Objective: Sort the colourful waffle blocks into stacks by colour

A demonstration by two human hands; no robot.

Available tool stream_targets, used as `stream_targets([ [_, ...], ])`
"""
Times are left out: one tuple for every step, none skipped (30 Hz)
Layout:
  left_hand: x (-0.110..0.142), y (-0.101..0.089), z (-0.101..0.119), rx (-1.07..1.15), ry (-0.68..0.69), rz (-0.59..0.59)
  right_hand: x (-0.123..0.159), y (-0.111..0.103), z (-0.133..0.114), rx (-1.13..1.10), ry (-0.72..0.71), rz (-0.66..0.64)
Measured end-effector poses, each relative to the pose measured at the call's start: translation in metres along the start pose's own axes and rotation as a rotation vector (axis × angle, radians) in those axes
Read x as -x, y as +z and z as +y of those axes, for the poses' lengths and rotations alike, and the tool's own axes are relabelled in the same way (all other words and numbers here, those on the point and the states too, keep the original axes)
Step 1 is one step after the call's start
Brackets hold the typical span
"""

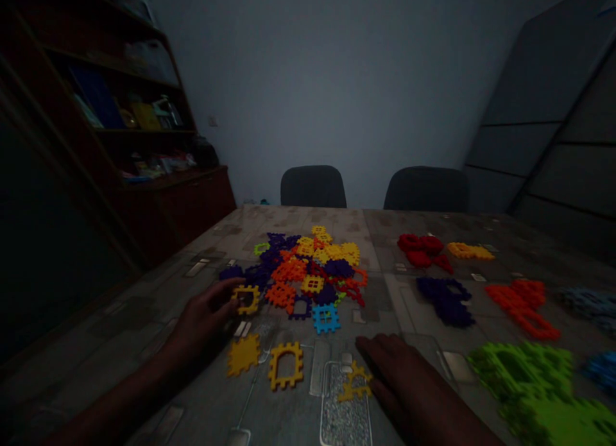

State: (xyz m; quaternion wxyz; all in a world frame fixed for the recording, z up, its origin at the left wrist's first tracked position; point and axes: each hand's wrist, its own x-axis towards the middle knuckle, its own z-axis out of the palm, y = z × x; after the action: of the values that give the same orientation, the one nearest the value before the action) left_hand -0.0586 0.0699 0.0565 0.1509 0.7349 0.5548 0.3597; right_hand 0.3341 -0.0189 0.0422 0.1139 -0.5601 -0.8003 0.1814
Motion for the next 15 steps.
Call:
stream_targets([
  [0.001,0.001,0.002,0.030,-0.012,-0.018,0.000,0.001,0.001,0.003,-0.003,0.002],
  [0.002,0.002,0.003,0.050,-0.021,-0.036,0.001,0.002,0.002,0.008,0.001,0.000],
  [0.003,0.003,0.004,0.058,-0.024,-0.053,0.001,0.003,0.003,0.013,0.007,-0.007],
  [0.003,0.003,0.003,0.053,-0.023,-0.065,0.002,0.004,0.004,0.018,0.012,-0.008],
  [0.004,0.003,0.002,0.038,-0.015,-0.072,0.002,0.006,0.005,0.020,0.017,-0.001],
  [0.004,0.002,0.000,0.013,-0.001,-0.074,0.003,0.007,0.006,0.018,0.021,0.004],
  [0.003,0.000,-0.003,-0.017,0.021,-0.074,0.003,0.008,0.008,0.013,0.027,0.013],
  [0.002,-0.003,-0.006,-0.048,0.051,-0.074,0.004,0.009,0.008,0.004,0.033,0.019],
  [0.001,-0.005,-0.009,-0.077,0.088,-0.077,0.004,0.009,0.009,-0.006,0.039,0.018],
  [-0.001,-0.009,-0.012,-0.104,0.132,-0.088,0.004,0.008,0.009,-0.018,0.045,0.012],
  [-0.003,-0.012,-0.014,-0.127,0.185,-0.112,0.004,0.007,0.009,-0.031,0.049,0.002],
  [-0.005,-0.015,-0.015,-0.149,0.244,-0.150,0.004,0.005,0.008,-0.044,0.052,-0.007],
  [-0.007,-0.018,-0.015,-0.170,0.307,-0.199,0.004,0.003,0.008,-0.059,0.055,-0.013],
  [-0.009,-0.020,-0.014,-0.191,0.371,-0.255,0.004,0.001,0.007,-0.075,0.060,-0.019],
  [-0.012,-0.022,-0.011,-0.212,0.432,-0.314,0.004,-0.001,0.006,-0.088,0.067,-0.016],
])
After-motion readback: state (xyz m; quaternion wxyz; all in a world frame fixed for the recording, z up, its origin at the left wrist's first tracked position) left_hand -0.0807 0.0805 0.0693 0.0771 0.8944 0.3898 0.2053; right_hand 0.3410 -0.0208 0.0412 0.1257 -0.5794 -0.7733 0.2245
